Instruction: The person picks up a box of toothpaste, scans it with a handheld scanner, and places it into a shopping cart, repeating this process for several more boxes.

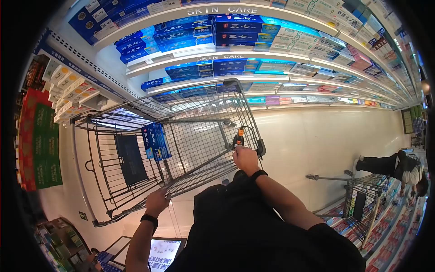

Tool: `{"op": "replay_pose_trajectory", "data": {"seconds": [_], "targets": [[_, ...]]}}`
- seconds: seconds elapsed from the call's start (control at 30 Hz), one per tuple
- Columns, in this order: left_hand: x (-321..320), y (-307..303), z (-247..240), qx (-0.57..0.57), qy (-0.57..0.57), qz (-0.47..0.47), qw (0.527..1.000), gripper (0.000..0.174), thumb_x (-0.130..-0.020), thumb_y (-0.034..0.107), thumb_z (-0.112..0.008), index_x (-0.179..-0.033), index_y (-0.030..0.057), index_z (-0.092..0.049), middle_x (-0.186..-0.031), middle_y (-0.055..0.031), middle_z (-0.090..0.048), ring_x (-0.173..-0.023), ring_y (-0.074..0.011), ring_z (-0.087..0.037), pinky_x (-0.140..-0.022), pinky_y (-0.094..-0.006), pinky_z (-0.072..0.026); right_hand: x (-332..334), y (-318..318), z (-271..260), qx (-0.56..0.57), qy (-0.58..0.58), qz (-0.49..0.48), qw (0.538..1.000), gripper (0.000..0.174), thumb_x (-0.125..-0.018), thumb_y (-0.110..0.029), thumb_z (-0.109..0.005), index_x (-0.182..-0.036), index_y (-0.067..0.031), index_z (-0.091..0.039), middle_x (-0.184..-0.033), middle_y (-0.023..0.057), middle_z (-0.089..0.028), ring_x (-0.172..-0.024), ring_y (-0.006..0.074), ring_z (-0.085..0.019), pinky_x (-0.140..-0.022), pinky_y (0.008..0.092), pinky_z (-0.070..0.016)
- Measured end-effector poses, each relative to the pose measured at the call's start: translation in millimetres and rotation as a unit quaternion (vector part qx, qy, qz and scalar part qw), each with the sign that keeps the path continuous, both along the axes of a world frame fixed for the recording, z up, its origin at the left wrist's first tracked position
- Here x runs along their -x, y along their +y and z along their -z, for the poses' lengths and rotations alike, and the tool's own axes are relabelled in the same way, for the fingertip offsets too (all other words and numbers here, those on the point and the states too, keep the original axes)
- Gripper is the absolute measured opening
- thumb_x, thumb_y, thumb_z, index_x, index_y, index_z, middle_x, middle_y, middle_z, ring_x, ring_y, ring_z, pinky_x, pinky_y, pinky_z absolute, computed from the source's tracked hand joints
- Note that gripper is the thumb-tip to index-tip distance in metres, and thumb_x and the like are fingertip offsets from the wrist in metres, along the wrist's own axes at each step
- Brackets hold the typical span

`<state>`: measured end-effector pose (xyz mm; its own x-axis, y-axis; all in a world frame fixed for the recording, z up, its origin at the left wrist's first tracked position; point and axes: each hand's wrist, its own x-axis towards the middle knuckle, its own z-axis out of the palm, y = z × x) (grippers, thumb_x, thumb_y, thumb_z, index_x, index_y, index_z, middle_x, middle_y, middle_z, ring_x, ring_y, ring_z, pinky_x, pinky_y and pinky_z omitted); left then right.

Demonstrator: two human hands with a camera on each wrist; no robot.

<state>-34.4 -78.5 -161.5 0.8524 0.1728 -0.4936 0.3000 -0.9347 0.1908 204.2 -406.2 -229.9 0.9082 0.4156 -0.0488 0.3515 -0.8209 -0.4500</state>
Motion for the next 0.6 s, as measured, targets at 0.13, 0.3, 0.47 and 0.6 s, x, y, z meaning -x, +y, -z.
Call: {"op": "replay_pose_trajectory", "data": {"seconds": [0.13, 0.3, 0.47, 0.6], "targets": [[3, 5, 5, 0.005, -0.005, -0.008, 1.000, 0.027, -0.082, 0.034, -0.064, -0.091, 0.0091, -0.067, -0.088, -0.0129, -0.067, -0.081, -0.0358, -0.064, -0.071, -0.0467, -0.0528, 0, 1, 2, 0.004, -0.007, -0.007, 1.000, 0.017, -0.083, -0.021, -0.057, -0.078, -0.0052, -0.061, -0.075, 0.0127, -0.065, -0.068, 0.0326, -0.065, -0.061, 0.0444, -0.0524], [5, 7, 9, -0.006, 0.016, -0.017, 1.000, 0.028, -0.081, 0.035, -0.064, -0.090, 0.0087, -0.067, -0.085, -0.0140, -0.067, -0.082, -0.0362, -0.064, -0.072, -0.0473, -0.0523, -1, 1, -2, 0.003, -0.007, -0.009, 1.000, 0.016, -0.083, -0.020, -0.058, -0.077, -0.0059, -0.061, -0.073, 0.0124, -0.065, -0.068, 0.0326, -0.064, -0.061, 0.0443, -0.0521], [-1, 3, -1, -0.001, 0.024, -0.029, 0.999, 0.029, -0.082, 0.036, -0.063, -0.089, 0.0084, -0.067, -0.086, -0.0133, -0.066, -0.083, -0.0355, -0.064, -0.073, -0.0471, -0.0520, -1, 1, -6, 0.004, 0.001, -0.007, 1.000, 0.016, -0.082, -0.021, -0.058, -0.077, -0.0065, -0.061, -0.074, 0.0119, -0.065, -0.070, 0.0325, -0.064, -0.062, 0.0447, -0.0518], [-1, 2, -1, -0.008, 0.008, -0.021, 1.000, 0.029, -0.083, 0.037, -0.063, -0.088, 0.0092, -0.067, -0.087, -0.0126, -0.066, -0.082, -0.0344, -0.064, -0.072, -0.0469, -0.0520, -1, 1, -9, 0.029, 0.021, -0.002, 0.999, 0.017, -0.082, -0.023, -0.059, -0.076, -0.0069, -0.060, -0.078, 0.0108, -0.066, -0.071, 0.0318, -0.065, -0.061, 0.0438, -0.0515]]}}
